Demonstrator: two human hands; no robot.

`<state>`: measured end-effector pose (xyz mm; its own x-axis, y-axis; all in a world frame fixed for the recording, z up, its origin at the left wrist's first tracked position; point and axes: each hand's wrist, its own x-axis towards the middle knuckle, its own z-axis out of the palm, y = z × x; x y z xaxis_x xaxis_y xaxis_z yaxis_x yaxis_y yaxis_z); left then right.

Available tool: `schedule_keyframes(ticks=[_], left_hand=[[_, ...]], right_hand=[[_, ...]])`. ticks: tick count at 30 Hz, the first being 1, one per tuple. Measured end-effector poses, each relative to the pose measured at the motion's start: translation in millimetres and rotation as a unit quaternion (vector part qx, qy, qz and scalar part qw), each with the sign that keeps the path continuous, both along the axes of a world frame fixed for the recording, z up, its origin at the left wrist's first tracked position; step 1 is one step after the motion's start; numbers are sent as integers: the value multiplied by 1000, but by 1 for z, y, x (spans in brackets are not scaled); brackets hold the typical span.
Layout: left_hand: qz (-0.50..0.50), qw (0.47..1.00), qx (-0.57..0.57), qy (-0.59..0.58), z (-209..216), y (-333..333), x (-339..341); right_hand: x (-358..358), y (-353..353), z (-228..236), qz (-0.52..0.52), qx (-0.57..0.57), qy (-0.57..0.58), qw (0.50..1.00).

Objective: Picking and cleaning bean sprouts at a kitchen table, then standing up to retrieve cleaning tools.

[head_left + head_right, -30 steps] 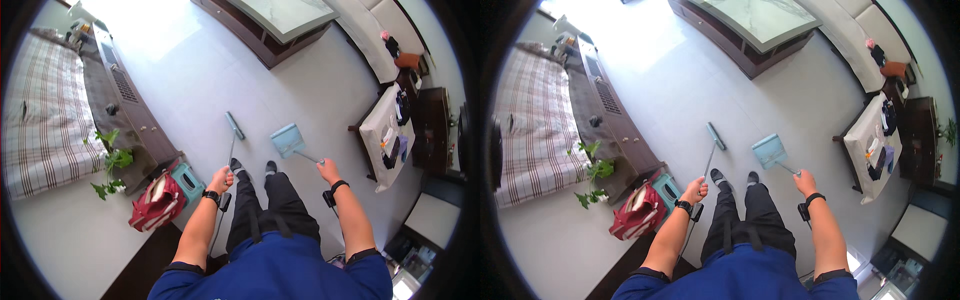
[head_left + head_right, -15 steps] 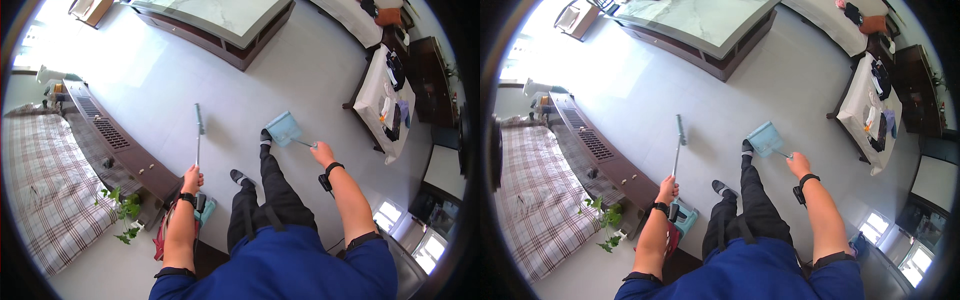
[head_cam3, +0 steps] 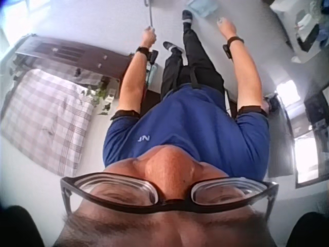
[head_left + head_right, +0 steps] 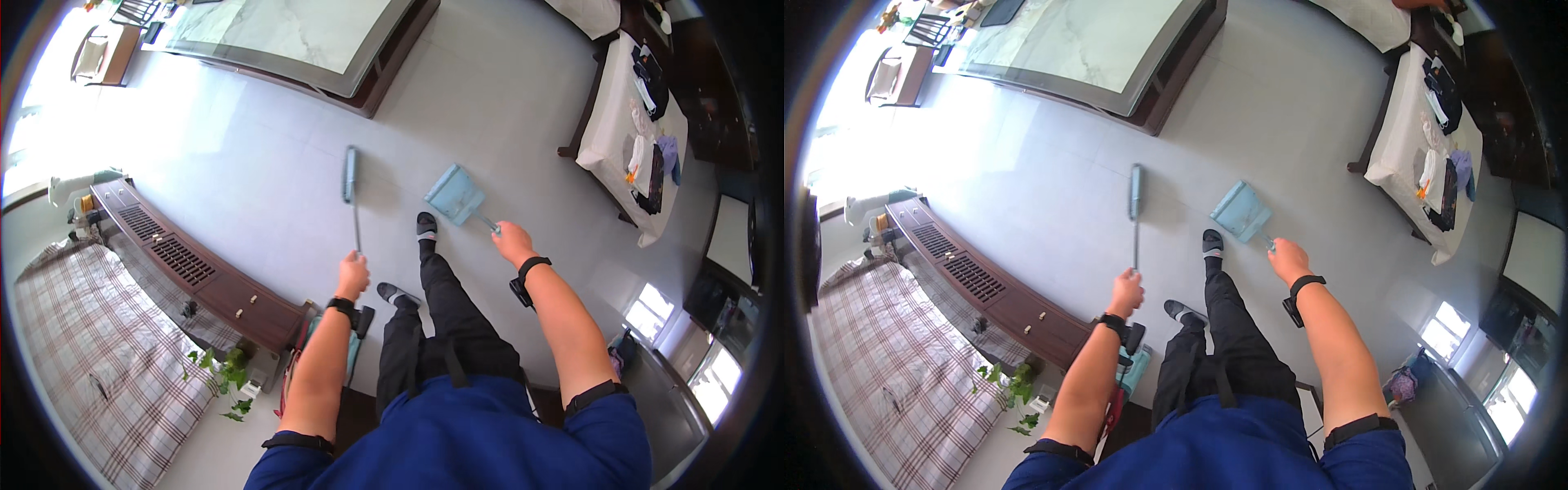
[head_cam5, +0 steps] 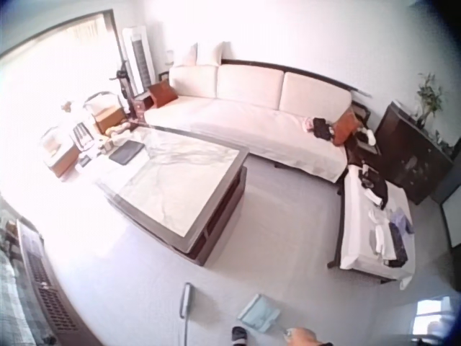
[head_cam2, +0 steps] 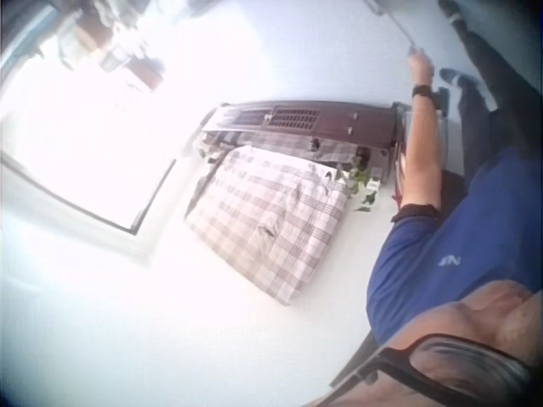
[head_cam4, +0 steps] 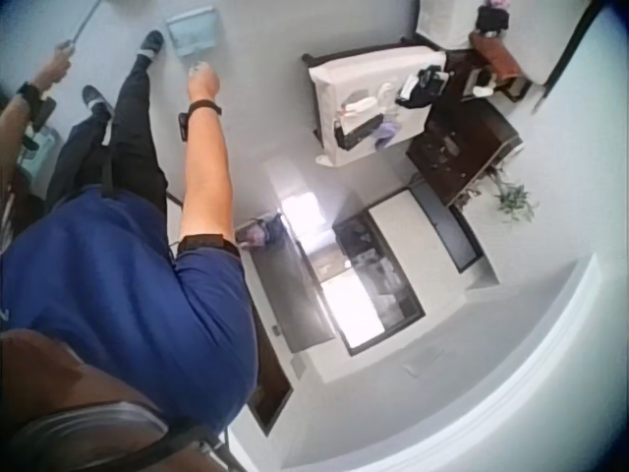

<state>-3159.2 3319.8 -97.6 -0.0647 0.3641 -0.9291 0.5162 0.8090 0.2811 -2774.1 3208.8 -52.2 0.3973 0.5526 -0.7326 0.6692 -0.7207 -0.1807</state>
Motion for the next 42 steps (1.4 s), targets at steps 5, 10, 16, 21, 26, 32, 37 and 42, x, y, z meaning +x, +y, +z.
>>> schedule_keyframes(ticks=[5,10,16,21,26,32,37,42], left_hand=[[-250,967,44,-10,14,-27,62],[-234,965,-42,-110,49,-13,52],[-62,995,-40,-68,61,13,-55],[38,999,-17,4,49,83,-103],[119,992,-4,37,17,159,-89],[-5,997,-75,28,-10,150,-23],[-261,957,29,-119,-76,73,-30],[-504,851,-88,-121,2,-14,145]], right_hand=[[1,10,-11,43,-33,-10,998],[2,8,-11,30,-36,-11,999],[0,-12,7,-10,-14,-15,1000],[-11,-44,30,-92,-22,-37,995],[-14,-94,35,-194,-49,-56,978],[-4,-133,16,-244,-49,-78,965],[5,-104,-3,-254,-57,-15,965],[24,-166,-14,-264,-38,-76,961]])
